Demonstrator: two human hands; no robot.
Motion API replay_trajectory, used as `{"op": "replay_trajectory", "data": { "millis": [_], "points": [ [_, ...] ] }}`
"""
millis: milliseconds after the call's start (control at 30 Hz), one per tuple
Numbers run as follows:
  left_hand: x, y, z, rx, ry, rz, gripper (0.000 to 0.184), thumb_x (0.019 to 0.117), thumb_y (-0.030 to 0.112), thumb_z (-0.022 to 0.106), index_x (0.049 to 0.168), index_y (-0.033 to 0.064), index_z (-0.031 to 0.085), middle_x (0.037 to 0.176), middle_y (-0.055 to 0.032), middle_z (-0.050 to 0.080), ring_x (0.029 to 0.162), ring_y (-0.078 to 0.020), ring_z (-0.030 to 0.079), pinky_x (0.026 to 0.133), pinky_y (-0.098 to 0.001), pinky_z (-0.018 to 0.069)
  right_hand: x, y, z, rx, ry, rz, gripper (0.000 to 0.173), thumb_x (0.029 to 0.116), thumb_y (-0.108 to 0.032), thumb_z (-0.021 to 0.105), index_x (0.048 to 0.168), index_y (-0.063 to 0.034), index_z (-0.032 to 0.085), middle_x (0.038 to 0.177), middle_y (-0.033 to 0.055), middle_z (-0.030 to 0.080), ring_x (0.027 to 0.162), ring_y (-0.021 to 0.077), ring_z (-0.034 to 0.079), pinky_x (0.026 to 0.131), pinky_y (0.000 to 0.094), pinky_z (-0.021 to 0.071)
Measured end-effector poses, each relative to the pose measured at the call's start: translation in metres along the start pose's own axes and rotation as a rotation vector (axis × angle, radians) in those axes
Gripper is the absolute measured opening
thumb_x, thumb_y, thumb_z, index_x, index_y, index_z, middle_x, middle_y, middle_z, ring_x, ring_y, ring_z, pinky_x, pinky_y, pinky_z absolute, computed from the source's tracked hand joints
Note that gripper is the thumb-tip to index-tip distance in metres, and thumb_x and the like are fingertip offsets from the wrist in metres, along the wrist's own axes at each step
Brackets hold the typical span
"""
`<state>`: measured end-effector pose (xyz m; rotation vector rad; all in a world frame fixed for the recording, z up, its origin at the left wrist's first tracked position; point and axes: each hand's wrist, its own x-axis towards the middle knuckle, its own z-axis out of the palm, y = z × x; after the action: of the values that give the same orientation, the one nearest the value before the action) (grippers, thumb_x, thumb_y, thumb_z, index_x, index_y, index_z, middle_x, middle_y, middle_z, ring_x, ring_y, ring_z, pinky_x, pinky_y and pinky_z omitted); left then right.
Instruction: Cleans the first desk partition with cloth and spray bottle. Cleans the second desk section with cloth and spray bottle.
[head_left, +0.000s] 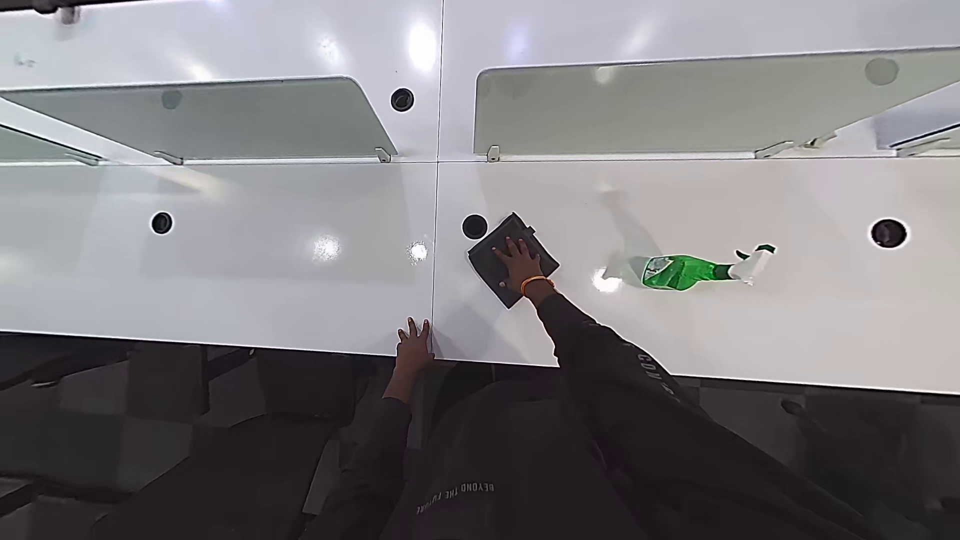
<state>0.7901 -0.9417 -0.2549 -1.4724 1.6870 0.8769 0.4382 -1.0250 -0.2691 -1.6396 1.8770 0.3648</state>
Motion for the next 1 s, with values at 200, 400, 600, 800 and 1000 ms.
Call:
{"op": "replay_trajectory", "data": {
  "millis": [200, 400, 600, 800, 1000],
  "points": [
    [-0.001, -0.003, -0.005, -0.047, -0.003, 0.016, 0.102, 0.0839, 0.037, 0.078, 0.167, 0.0262, 0.019, 0.173, -0.0191, -0.003, 0.149, -0.0562, 0.028, 0.100, -0.0667, 0.0503, -0.013, -0.005, 0.005, -0.005, 0.038, -0.004, 0.086, 0.0808, -0.033, 0.086, 0.156, -0.0365, 0.044, 0.169, 0.0110, 0.027, 0.151, 0.0471, 0.028, 0.095, 0.0717, 0.0478],
    [-0.003, -0.006, -0.002, -0.072, 0.009, 0.040, 0.098, 0.0858, 0.037, 0.076, 0.166, 0.0259, 0.020, 0.173, -0.0199, -0.004, 0.149, -0.0570, 0.025, 0.101, -0.0672, 0.0490, -0.075, 0.002, 0.037, -0.006, -0.057, -0.022, 0.076, 0.0881, -0.015, 0.071, 0.156, -0.0359, 0.044, 0.169, 0.0111, 0.029, 0.148, 0.0492, 0.032, 0.095, 0.0732, 0.0465],
    [-0.005, -0.014, 0.010, -0.073, 0.065, 0.074, 0.091, 0.0882, 0.035, 0.073, 0.165, 0.0239, 0.026, 0.174, -0.0169, -0.004, 0.153, -0.0543, 0.018, 0.104, -0.0672, 0.0468, -0.146, 0.085, 0.073, 0.117, 0.054, 0.222, 0.062, 0.0907, -0.015, 0.068, 0.148, -0.0351, 0.056, 0.162, 0.0166, 0.039, 0.142, 0.0483, 0.042, 0.095, 0.0655, 0.0531],
    [-0.007, -0.028, 0.024, -0.002, 0.086, 0.122, 0.093, 0.0881, 0.034, 0.073, 0.166, 0.0249, 0.022, 0.174, -0.0144, -0.005, 0.157, -0.0495, 0.010, 0.107, -0.0666, 0.0450, -0.189, 0.132, 0.091, 0.240, 0.106, 0.671, 0.067, 0.0919, -0.027, 0.072, 0.155, -0.0312, 0.048, 0.159, 0.0279, 0.036, 0.140, 0.0537, 0.042, 0.099, 0.0674, 0.0503],
    [-0.007, -0.030, 0.022, -0.013, 0.086, 0.145, 0.091, 0.0889, 0.034, 0.073, 0.166, 0.0238, 0.025, 0.174, -0.0144, -0.005, 0.157, -0.0490, 0.011, 0.108, -0.0679, 0.0434, -0.184, 0.058, 0.104, 0.186, 0.068, 0.576, 0.073, 0.0913, -0.018, 0.066, 0.159, -0.0269, 0.042, 0.157, 0.0315, 0.036, 0.135, 0.0554, 0.045, 0.097, 0.0673, 0.0511]
  ]
}}
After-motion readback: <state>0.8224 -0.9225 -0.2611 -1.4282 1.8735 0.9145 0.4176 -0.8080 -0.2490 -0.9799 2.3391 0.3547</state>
